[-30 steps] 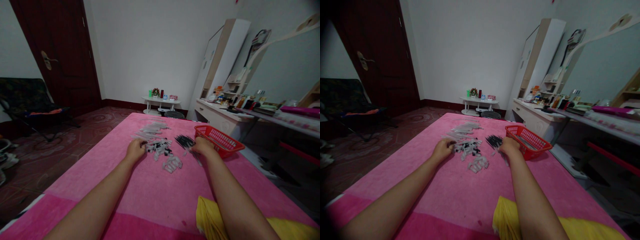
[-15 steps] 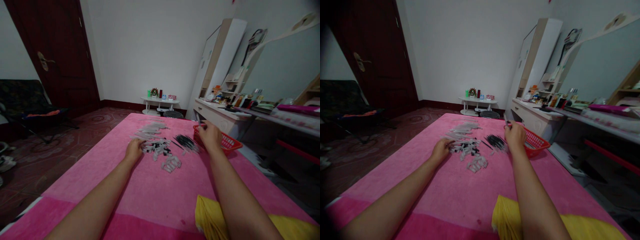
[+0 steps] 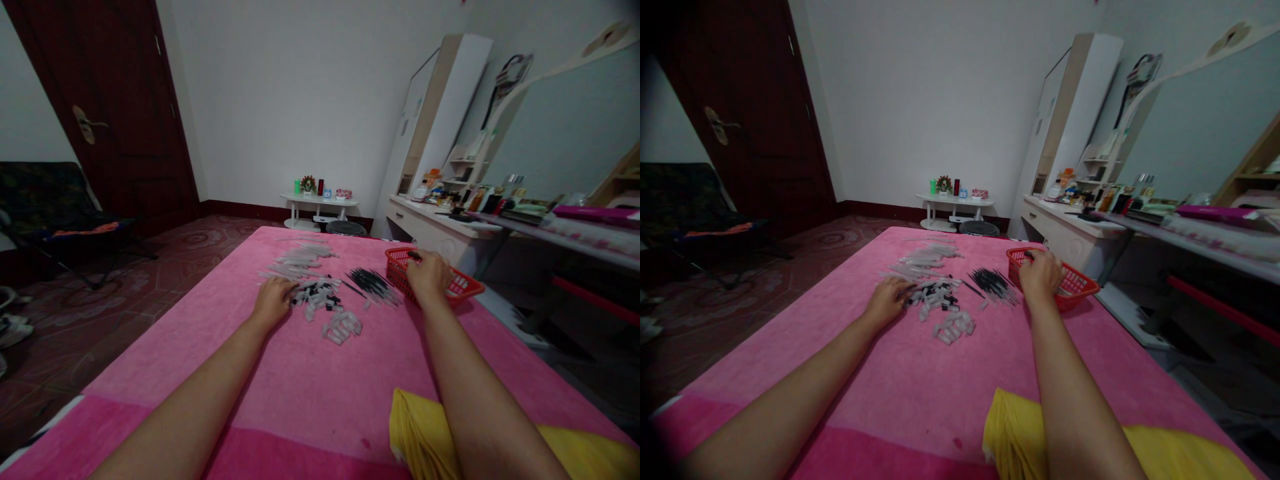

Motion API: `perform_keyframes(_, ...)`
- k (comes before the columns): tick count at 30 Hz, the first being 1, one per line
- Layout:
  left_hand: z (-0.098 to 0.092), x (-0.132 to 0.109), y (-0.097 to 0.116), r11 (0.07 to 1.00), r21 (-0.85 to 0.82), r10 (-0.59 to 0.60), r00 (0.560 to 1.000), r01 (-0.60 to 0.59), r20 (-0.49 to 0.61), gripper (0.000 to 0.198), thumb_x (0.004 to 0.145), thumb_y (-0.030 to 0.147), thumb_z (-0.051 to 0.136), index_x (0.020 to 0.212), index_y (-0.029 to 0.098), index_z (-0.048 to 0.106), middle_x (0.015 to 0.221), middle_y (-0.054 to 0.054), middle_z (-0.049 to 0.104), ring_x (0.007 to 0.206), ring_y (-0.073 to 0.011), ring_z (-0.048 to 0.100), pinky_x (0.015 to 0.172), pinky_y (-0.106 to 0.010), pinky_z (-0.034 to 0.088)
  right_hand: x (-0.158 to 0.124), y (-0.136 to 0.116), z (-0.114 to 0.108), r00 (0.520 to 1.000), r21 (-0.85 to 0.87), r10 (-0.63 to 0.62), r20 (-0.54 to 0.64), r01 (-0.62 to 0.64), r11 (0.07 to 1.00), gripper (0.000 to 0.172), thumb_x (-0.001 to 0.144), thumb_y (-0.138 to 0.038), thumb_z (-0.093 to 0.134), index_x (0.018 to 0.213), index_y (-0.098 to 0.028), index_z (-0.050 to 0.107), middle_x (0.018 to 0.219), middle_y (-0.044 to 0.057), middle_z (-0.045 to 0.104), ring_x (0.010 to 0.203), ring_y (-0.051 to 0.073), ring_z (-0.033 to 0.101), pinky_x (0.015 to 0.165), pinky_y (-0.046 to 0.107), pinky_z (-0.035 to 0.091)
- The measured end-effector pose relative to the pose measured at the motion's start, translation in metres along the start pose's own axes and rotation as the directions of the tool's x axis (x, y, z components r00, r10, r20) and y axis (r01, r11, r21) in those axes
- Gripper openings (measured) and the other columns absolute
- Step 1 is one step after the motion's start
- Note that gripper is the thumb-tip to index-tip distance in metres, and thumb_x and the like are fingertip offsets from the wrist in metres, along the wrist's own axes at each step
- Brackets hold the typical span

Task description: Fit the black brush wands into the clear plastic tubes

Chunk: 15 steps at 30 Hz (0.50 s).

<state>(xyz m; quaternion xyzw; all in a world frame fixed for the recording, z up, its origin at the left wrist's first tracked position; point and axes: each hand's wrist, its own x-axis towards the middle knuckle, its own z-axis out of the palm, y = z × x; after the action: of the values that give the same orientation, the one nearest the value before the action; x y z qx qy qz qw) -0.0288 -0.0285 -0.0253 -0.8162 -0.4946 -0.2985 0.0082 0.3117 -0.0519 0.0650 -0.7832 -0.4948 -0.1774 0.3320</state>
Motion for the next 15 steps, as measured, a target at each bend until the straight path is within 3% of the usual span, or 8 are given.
perform_keyframes(3, 0.002, 0.002, 0.002, 0.995, -0.041, 0.093, 0.996, -0.092, 0.013, 0.036, 0.081, 0.013, 0.049, 0.110, 0.022, 0.067, 0.100, -0.007, 0.068, 0.094, -0.0209, 0.056, 0.084, -0.031, 0.043, -0.007, -0.021, 0.006, 0.963, 0.110, -0.170, 0.207, 0.150, 0.983, 0.035, 0.083, -0.029, 0.047, 0.111, -0.021, 0.067, 0.107, 0.009, 0.068, 0.096, 0.022, 0.060, 0.080, 0.029, 0.043)
perform_keyframes(6, 0.003, 0.002, 0.002, 0.995, -0.042, 0.088, 0.996, -0.087, 0.009, 0.043, 0.075, 0.005, 0.049, 0.111, 0.021, 0.066, 0.099, -0.008, 0.067, 0.093, -0.0213, 0.056, 0.083, -0.032, 0.043, -0.020, -0.037, 0.017, 0.867, 0.070, -0.235, 0.440, 0.227, 0.971, 0.029, 0.080, -0.027, 0.052, 0.103, -0.023, 0.070, 0.101, 0.006, 0.070, 0.095, 0.020, 0.062, 0.077, 0.025, 0.044)
perform_keyframes(11, 0.005, 0.000, 0.000, 0.996, -0.075, 0.052, 0.998, -0.054, -0.032, 0.057, 0.064, -0.003, 0.047, 0.115, 0.018, 0.064, 0.095, -0.009, 0.062, 0.093, -0.0220, 0.054, 0.082, -0.032, 0.044, -0.045, -0.046, 0.039, 0.811, 0.027, -0.248, 0.530, 0.276, 0.961, 0.023, 0.074, -0.025, 0.060, 0.094, -0.026, 0.072, 0.099, 0.004, 0.071, 0.093, 0.020, 0.064, 0.073, 0.024, 0.044)
perform_keyframes(15, 0.007, 0.000, 0.001, 0.984, -0.157, 0.072, 0.995, -0.082, -0.066, 0.058, 0.061, -0.005, 0.044, 0.111, 0.015, 0.064, 0.095, -0.010, 0.060, 0.093, -0.0215, 0.053, 0.081, -0.032, 0.044, -0.053, -0.045, 0.047, 0.804, -0.021, -0.237, 0.545, 0.296, 0.955, 0.024, 0.073, -0.028, 0.063, 0.096, -0.025, 0.071, 0.102, 0.007, 0.069, 0.096, 0.021, 0.063, 0.076, 0.026, 0.044)
